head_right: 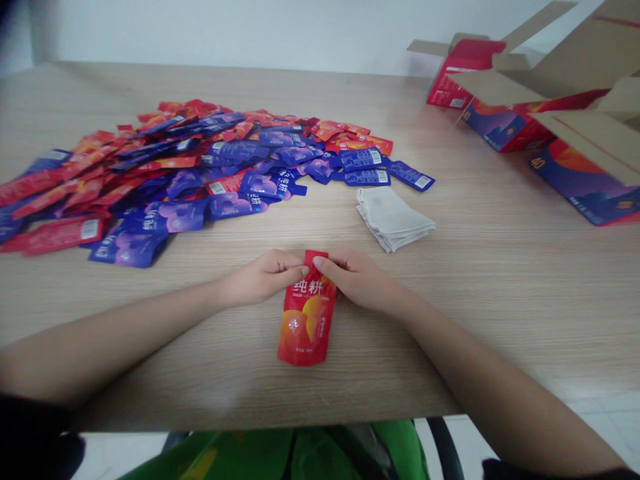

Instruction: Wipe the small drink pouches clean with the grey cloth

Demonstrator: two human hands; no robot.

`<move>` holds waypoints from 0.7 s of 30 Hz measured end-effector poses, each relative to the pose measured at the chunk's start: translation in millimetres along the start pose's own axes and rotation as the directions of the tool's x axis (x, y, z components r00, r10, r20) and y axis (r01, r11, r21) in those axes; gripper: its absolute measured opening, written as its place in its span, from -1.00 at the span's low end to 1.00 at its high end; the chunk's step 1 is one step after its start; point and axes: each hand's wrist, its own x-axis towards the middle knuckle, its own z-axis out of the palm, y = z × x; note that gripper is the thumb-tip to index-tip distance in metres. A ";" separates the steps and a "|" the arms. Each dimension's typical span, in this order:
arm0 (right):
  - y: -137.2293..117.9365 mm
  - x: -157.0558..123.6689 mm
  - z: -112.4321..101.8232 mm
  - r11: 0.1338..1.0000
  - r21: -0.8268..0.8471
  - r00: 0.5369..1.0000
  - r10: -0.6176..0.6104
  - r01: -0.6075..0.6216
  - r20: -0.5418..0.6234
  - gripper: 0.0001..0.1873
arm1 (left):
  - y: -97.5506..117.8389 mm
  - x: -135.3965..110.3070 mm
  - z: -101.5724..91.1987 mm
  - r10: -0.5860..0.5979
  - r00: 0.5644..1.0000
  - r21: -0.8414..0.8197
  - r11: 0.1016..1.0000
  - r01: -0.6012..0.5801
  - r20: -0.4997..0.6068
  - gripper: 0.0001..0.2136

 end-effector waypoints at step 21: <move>0.7 0.4 0.0 1.000 0.024 0.999 0.004 -0.005 0.046 -0.57 | 1.9 -0.2 2.9 0.020 0.996 -0.031 0.999 -0.023 -0.090 -0.66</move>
